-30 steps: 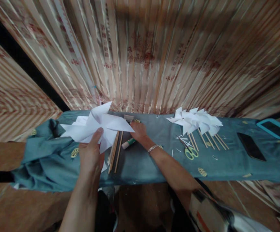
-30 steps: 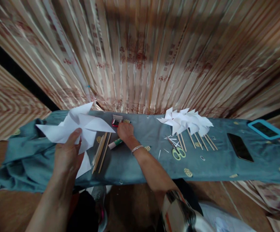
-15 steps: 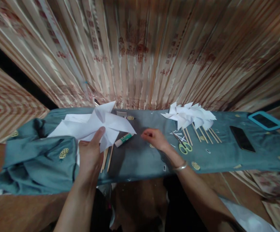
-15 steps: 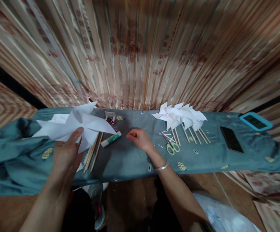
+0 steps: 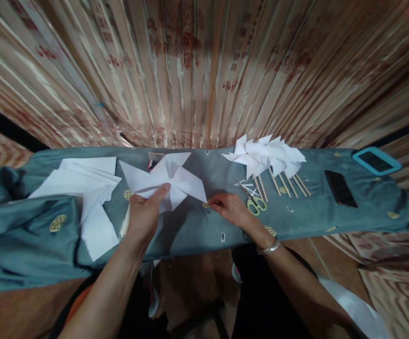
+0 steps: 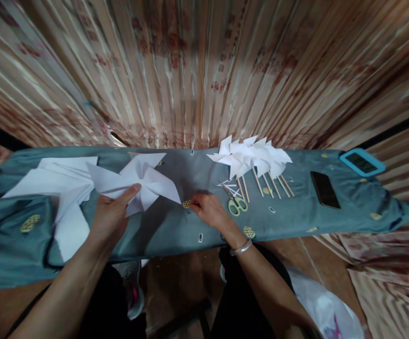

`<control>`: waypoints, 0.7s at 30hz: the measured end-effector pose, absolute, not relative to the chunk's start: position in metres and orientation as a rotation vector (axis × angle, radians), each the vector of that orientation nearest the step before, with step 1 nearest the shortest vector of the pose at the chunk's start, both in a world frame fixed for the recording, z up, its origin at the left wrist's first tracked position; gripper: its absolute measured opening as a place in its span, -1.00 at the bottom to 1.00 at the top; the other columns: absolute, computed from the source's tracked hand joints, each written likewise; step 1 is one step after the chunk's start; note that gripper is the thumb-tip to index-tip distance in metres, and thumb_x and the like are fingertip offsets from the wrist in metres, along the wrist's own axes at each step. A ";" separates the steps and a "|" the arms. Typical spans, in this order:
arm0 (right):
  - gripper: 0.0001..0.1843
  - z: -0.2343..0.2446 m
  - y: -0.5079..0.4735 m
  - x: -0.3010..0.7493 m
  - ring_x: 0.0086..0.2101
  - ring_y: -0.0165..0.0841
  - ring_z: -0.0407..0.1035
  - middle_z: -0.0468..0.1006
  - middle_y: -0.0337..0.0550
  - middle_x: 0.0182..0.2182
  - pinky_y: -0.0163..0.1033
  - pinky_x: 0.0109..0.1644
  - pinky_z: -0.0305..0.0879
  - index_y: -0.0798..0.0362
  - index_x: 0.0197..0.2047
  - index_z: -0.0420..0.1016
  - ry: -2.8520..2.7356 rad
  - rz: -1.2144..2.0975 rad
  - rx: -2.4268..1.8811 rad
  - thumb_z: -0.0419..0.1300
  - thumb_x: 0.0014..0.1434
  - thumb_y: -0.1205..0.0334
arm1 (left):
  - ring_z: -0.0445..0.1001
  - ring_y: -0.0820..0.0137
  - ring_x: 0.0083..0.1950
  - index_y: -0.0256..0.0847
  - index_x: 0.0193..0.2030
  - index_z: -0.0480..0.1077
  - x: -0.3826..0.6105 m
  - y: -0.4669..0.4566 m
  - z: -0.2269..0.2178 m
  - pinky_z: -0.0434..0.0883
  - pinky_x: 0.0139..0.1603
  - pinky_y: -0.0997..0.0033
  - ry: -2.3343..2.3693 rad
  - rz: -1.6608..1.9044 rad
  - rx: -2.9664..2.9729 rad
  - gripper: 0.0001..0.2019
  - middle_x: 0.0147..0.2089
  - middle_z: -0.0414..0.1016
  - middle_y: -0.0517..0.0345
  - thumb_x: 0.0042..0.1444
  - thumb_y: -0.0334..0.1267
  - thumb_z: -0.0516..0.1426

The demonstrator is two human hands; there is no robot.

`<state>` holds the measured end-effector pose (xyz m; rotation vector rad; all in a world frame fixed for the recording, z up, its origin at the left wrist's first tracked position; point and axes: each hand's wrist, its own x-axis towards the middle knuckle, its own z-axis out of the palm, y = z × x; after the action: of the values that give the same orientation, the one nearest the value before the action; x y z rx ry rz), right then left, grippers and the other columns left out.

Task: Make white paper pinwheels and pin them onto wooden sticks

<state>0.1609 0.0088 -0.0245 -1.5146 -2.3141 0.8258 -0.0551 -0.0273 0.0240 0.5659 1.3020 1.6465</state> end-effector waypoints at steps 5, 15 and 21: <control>-0.85 -0.032 -0.011 0.168 -0.23 -0.31 0.52 0.65 -0.14 -0.26 -0.24 -0.10 0.35 0.02 -0.21 0.60 -2.177 0.736 -1.370 0.18 0.24 0.30 | 0.58 0.28 -0.27 -0.24 -0.26 0.55 -0.048 -0.022 0.016 0.54 -0.24 0.33 1.302 1.591 0.631 -0.70 -0.23 0.64 0.06 -0.20 -0.25 0.38; -0.78 -0.031 -0.021 0.155 -0.25 -0.21 0.40 0.55 -0.01 -0.35 -0.14 -0.14 0.29 0.10 -0.15 0.55 -2.654 0.225 -1.250 0.08 0.27 0.41 | 0.57 0.30 -0.31 -0.29 -0.33 0.55 -0.029 -0.016 0.006 0.51 -0.26 0.33 1.318 1.484 0.686 -0.72 -0.31 0.63 0.05 -0.21 -0.21 0.39; -0.80 -0.021 -0.032 0.169 -0.26 -0.20 0.45 0.59 -0.03 -0.33 -0.09 -0.13 0.35 0.12 -0.23 0.54 -2.543 0.450 -1.200 0.08 0.24 0.46 | 0.54 0.34 -0.35 -0.30 -0.35 0.57 -0.027 -0.013 0.006 0.48 -0.28 0.37 1.319 1.483 0.741 -0.76 -0.33 0.63 0.04 -0.17 -0.21 0.37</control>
<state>0.1693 -0.0317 -0.0206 -1.2003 -2.5434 0.4504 -0.0273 -0.0132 0.0064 0.7411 1.3194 1.4834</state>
